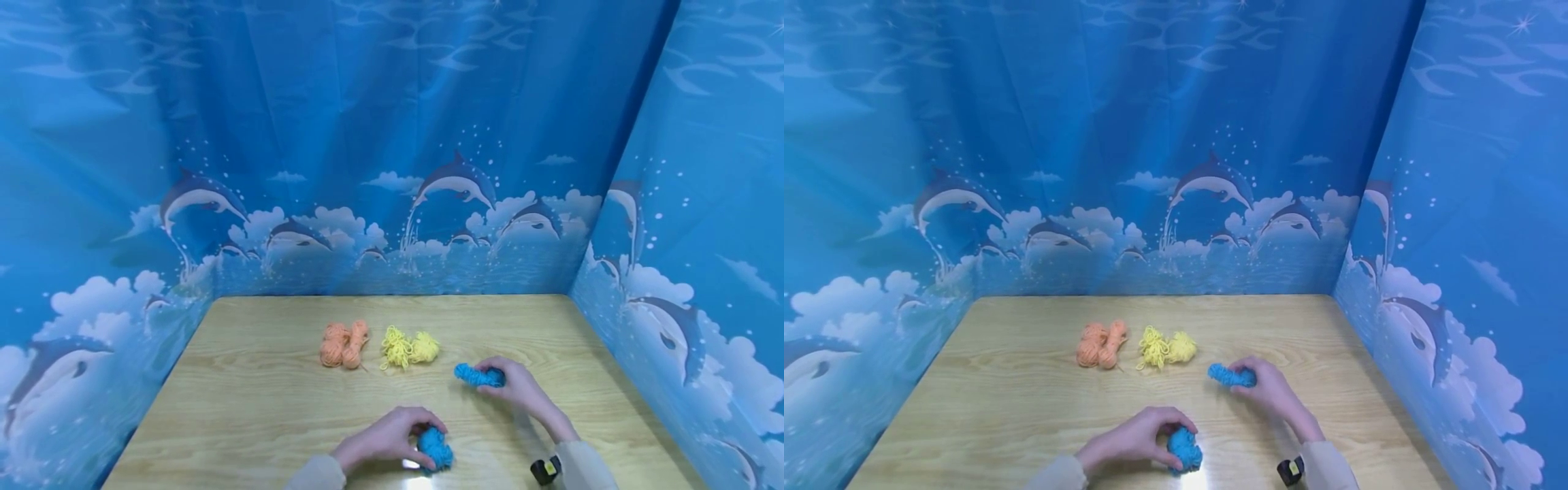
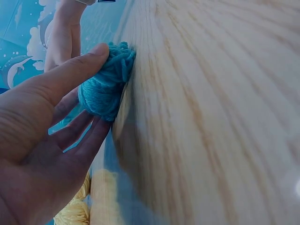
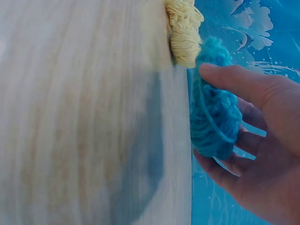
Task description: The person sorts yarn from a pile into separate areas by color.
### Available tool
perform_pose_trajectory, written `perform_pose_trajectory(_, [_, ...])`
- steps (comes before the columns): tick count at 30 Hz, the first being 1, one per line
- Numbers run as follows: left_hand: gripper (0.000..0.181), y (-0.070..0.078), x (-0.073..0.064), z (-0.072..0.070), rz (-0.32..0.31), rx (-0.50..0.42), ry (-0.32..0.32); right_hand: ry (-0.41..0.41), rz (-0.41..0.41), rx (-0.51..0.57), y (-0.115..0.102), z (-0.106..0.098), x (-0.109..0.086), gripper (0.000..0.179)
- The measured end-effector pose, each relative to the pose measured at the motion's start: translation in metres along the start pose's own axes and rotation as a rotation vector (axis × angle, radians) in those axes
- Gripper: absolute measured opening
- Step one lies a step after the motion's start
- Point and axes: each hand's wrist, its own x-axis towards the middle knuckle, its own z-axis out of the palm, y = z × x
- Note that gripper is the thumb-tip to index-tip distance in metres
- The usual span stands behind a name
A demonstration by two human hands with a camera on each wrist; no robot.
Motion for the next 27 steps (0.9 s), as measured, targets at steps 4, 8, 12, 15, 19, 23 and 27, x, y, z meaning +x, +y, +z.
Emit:
perform_pose_trajectory(4, [0.053,0.001,0.000,0.001,-0.004,-0.001,0.000,0.069,0.023,0.001,-0.003,-0.003,0.004,0.033])
perform_pose_trajectory(8, [0.054,0.002,0.000,0.001,-0.004,-0.002,0.001,0.123,0.046,-0.010,-0.004,-0.008,0.009,0.031])
perform_pose_trajectory(12, [0.054,0.003,0.000,0.002,-0.010,-0.003,0.000,0.157,0.065,-0.018,-0.005,-0.014,0.015,0.032])
perform_pose_trajectory(15, [0.054,0.004,-0.001,0.001,-0.016,-0.001,-0.003,0.168,0.081,-0.029,-0.003,-0.018,0.020,0.033])
perform_pose_trajectory(19, [0.053,0.003,0.000,0.001,-0.022,-0.003,-0.005,0.177,0.112,-0.033,0.000,-0.022,0.027,0.035])
perform_pose_trajectory(23, [0.054,0.002,0.000,0.001,-0.035,-0.013,-0.010,0.192,0.140,-0.030,0.002,-0.024,0.033,0.037])
perform_pose_trajectory(27, [0.054,0.002,0.000,0.001,-0.048,-0.033,-0.009,0.205,0.172,-0.026,0.008,-0.023,0.039,0.037])
